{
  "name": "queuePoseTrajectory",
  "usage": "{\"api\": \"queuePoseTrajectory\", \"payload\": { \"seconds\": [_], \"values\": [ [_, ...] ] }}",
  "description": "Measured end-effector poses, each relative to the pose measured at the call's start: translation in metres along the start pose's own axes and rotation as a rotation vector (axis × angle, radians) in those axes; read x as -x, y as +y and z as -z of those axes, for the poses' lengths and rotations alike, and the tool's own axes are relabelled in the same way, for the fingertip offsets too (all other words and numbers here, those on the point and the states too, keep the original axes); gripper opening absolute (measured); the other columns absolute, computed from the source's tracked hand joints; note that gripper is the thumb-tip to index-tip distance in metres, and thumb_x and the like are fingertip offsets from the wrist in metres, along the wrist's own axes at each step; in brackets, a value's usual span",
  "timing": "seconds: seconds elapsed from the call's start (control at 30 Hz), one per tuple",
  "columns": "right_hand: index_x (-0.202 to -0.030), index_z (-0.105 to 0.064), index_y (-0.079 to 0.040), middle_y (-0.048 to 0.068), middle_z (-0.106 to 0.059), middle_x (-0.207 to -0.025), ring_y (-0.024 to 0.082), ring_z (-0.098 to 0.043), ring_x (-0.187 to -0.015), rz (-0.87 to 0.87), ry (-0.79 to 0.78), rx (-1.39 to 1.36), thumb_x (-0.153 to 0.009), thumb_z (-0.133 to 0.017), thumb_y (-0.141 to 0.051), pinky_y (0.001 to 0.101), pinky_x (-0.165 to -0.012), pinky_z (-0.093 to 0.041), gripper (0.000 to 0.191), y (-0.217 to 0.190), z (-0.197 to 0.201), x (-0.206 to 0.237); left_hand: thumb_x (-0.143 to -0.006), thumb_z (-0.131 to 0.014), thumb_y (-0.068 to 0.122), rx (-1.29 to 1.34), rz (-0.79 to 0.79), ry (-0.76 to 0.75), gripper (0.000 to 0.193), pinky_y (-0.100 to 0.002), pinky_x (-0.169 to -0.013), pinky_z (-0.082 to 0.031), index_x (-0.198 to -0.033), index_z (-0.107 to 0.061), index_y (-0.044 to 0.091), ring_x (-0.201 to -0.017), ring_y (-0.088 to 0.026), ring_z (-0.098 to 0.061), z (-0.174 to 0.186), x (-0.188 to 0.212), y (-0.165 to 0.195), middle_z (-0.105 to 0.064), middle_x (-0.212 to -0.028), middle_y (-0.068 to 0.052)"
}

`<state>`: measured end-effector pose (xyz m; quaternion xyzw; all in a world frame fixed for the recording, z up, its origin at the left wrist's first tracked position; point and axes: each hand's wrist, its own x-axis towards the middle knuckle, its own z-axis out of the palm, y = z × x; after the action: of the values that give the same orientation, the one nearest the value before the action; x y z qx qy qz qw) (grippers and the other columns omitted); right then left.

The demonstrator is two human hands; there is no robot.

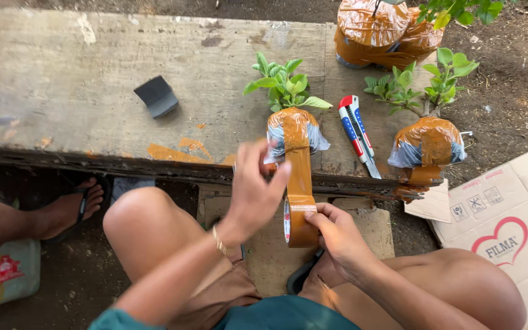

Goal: The person sits at a low wooden bench and wraps brown packing tape around the plastic-wrapped root balls of potted seedlings, pressing the tape in place and cutting it with a utility knife, then moves to the next pot and repeats the wrapping.

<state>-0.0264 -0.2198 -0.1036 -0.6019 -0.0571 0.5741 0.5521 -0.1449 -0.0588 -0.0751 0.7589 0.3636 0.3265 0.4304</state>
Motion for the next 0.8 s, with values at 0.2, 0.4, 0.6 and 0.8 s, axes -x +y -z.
{"api": "queuePoseTrajectory", "payload": {
  "seconds": [0.2,0.4,0.6,0.8],
  "values": [
    [-0.124,-0.056,0.001,0.011,-0.078,-0.101,0.016,-0.069,-0.094,0.038,0.001,0.249,-0.09,-0.065,-0.016,0.0317,-0.085,-0.052,0.04,0.002,0.003,-0.018,-0.094,-0.07,0.023,0.59,0.574,-0.286,0.053,-0.021,-0.068,-0.049,-0.14,-0.052,0.004,-0.079,-0.005,-0.059,-0.026,0.067,-0.024,-0.066,-0.089,-0.001],
    [-0.113,-0.067,-0.001,0.014,-0.077,-0.104,0.021,-0.071,-0.097,0.088,0.015,0.841,-0.093,-0.068,-0.032,0.035,-0.088,-0.055,0.036,-0.052,0.0,-0.018,-0.093,-0.074,0.02,0.849,0.58,-0.351,0.063,-0.021,-0.053,-0.047,-0.145,-0.042,0.004,-0.063,-0.004,-0.056,-0.031,0.068,-0.037,-0.064,-0.081,0.0],
    [-0.128,-0.065,-0.007,0.016,-0.066,-0.131,0.032,-0.061,-0.122,0.87,0.135,1.313,-0.102,-0.056,-0.035,0.0414,-0.105,-0.046,0.039,-0.124,-0.02,-0.022,-0.091,-0.073,0.021,0.911,0.514,-0.494,0.061,-0.02,-0.055,-0.047,-0.14,-0.043,0.002,-0.07,-0.003,-0.061,-0.022,0.062,-0.035,-0.073,-0.098,-0.002],
    [-0.144,-0.053,0.0,0.019,-0.047,-0.155,0.037,-0.037,-0.147,1.081,-0.086,1.565,-0.105,-0.049,-0.043,0.0439,-0.119,-0.03,0.059,-0.113,-0.039,-0.059,-0.094,-0.071,0.02,0.976,0.531,-0.444,0.056,-0.019,-0.054,-0.046,-0.14,-0.045,0.003,-0.064,-0.003,-0.057,-0.037,0.066,-0.046,-0.07,-0.092,-0.002]
  ]
}}
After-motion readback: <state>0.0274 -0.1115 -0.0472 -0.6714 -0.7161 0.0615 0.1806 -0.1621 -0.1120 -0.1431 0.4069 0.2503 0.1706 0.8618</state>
